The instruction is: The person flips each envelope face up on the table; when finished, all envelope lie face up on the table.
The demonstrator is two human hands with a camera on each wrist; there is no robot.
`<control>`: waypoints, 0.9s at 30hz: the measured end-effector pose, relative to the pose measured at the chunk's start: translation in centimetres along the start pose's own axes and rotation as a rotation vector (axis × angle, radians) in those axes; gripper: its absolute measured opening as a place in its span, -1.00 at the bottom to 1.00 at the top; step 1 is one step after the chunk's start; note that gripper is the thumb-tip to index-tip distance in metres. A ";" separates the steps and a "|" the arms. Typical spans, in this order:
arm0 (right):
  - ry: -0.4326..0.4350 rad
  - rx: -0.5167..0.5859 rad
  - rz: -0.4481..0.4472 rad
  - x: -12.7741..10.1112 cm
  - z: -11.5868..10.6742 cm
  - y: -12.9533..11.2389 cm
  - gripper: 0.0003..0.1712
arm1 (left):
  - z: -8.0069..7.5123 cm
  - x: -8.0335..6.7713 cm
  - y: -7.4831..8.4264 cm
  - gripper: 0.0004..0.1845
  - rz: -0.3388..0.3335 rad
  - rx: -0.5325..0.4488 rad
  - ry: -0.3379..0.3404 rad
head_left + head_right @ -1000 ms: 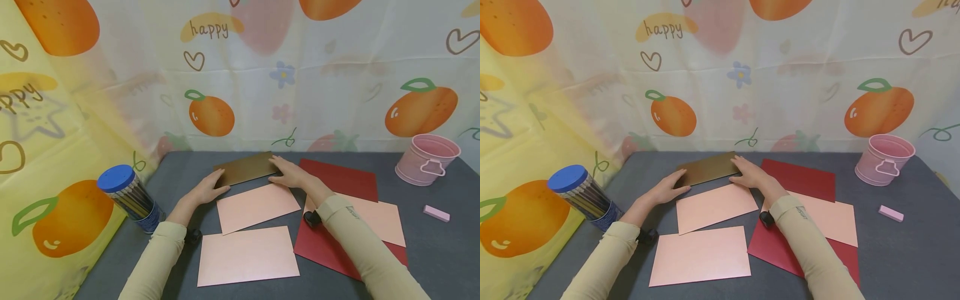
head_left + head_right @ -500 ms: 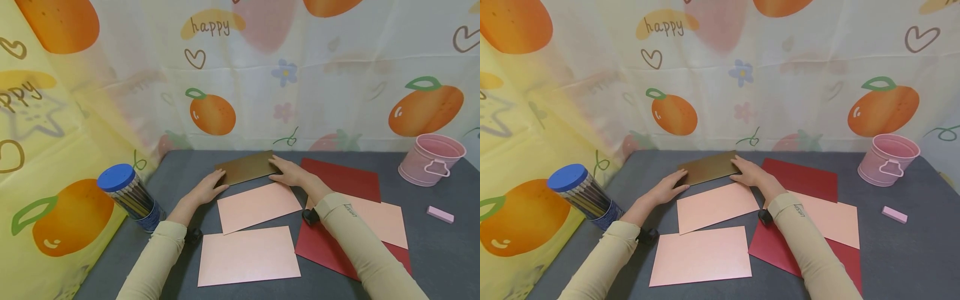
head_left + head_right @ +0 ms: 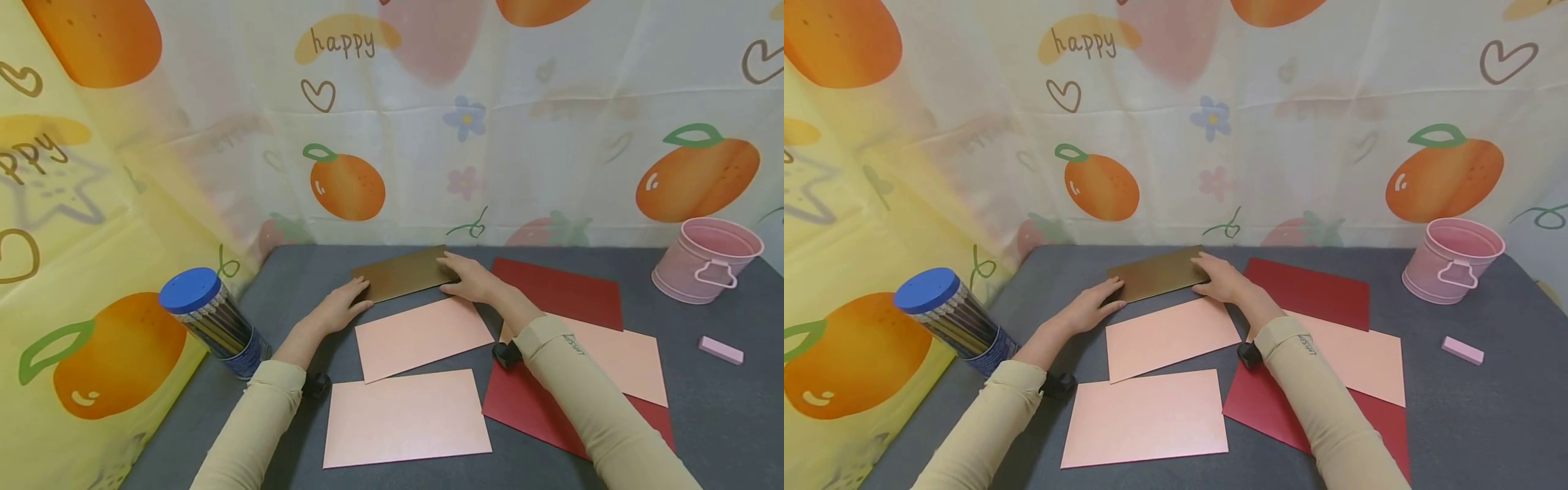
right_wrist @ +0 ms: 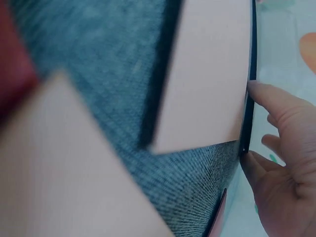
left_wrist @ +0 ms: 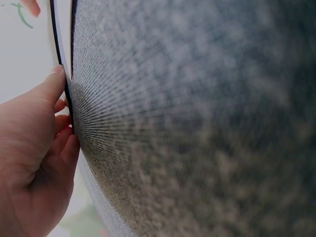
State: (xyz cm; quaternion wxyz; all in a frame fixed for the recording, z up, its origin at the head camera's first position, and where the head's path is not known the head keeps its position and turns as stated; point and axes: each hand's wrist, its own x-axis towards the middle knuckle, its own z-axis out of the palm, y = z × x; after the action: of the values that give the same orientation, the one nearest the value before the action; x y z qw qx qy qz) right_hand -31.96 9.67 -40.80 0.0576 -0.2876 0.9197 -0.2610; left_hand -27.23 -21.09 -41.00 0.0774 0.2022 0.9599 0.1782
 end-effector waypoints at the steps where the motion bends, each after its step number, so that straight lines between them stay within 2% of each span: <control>1: 0.009 -0.004 -0.002 0.0 0.0 0.0 -0.26 | 0.0 0.0 0.0 -0.35 0.001 0.006 -0.001; 6: 0.039 -0.029 -0.003 0.0 -0.2 -0.1 -0.32 | 0.0 0.1 0.0 -0.35 0.003 0.015 -0.009; 13: 0.040 -0.069 -0.011 -0.1 -0.5 -0.1 -0.42 | 0.0 0.0 0.0 -0.36 0.006 0.007 -0.011; 21: 0.068 -0.105 -0.105 -0.3 -0.5 0.1 -0.53 | 0.0 0.0 -0.2 -0.29 -0.031 -0.022 -0.020; 27: 0.099 -0.093 -0.153 -0.6 -0.4 0.3 -0.58 | -0.1 -0.4 -0.3 -0.34 -0.030 -0.033 0.006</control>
State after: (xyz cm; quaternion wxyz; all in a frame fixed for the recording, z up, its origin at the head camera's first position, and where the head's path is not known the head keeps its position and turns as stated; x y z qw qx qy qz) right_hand -31.68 10.43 -40.64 -0.0214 -0.3462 0.9079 -0.2354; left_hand -27.01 -21.55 -40.94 0.0803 0.1861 0.9600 0.1934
